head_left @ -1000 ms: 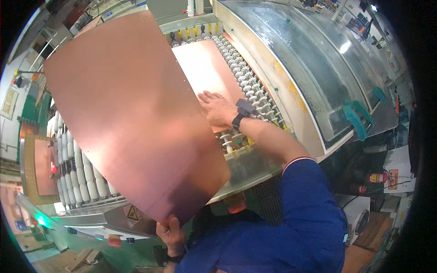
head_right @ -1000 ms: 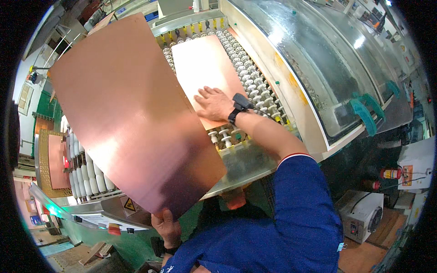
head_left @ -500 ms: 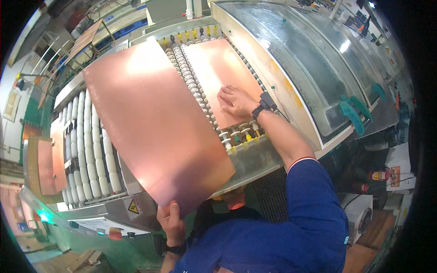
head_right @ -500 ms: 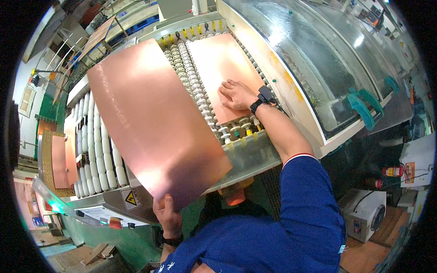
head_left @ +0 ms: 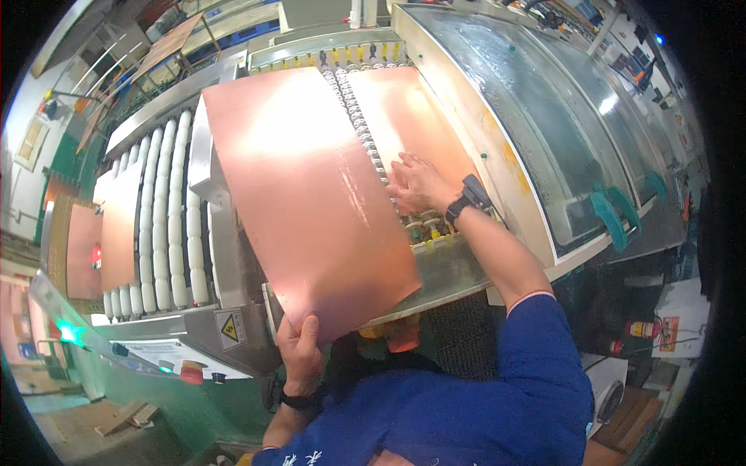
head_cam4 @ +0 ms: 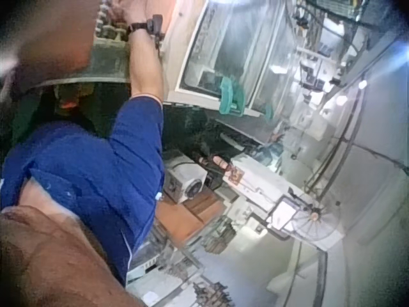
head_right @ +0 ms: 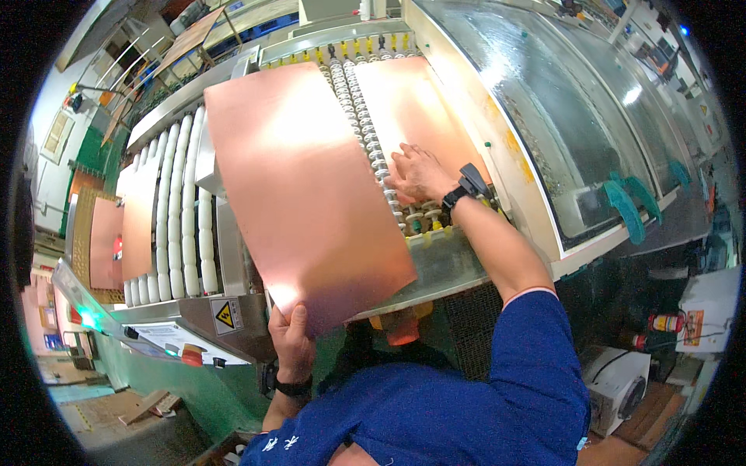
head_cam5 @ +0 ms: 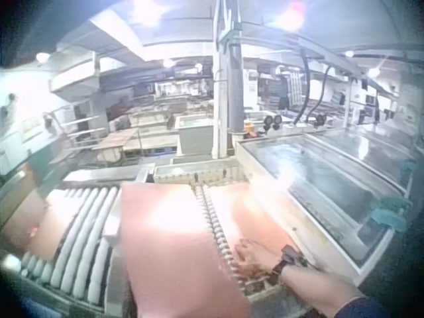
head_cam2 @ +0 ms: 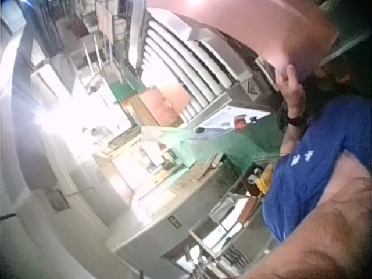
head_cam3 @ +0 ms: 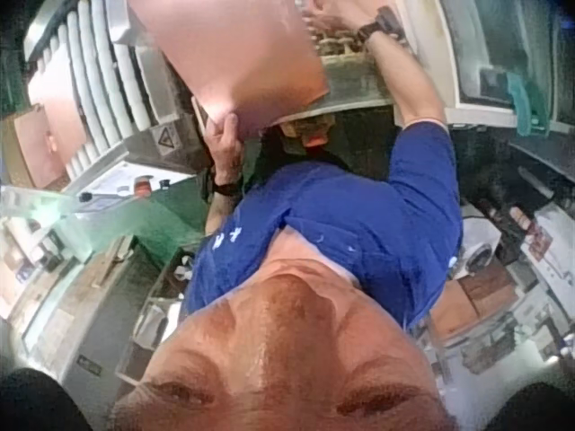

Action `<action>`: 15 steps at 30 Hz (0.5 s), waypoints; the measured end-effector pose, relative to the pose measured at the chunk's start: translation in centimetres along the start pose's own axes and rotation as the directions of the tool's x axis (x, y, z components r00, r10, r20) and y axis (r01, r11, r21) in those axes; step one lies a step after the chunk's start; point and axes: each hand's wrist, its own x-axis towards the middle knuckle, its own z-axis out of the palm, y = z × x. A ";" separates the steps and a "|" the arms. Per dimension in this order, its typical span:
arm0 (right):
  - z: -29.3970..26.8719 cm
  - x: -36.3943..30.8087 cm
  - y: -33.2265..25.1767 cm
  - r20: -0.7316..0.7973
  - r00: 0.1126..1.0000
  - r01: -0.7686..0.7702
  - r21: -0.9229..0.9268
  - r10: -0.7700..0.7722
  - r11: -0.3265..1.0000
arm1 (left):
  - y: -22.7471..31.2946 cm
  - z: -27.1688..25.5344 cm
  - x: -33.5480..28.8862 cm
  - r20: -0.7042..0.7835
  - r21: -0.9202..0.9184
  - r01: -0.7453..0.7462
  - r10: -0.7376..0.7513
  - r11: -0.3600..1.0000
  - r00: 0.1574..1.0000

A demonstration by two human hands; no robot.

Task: Feeding copper plates into a fabrication machine and using a touchscreen interface to control the process.

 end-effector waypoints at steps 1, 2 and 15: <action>-0.5 -0.3 -1.0 0.007 1.000 0.012 -0.003 -0.012 1.000 | -0.1 0.2 0.2 0.037 -0.009 0.014 -0.014 1.000 0.999; -0.6 -0.4 -2.1 -0.018 1.000 0.018 0.312 -0.012 0.950 | -0.1 0.3 0.2 0.066 -0.013 0.027 -0.026 1.000 0.998; -2.5 -9.9 -8.8 0.298 0.912 -0.200 0.923 0.281 -0.328 | 1.5 2.2 1.2 0.148 0.053 -0.077 0.069 0.996 0.987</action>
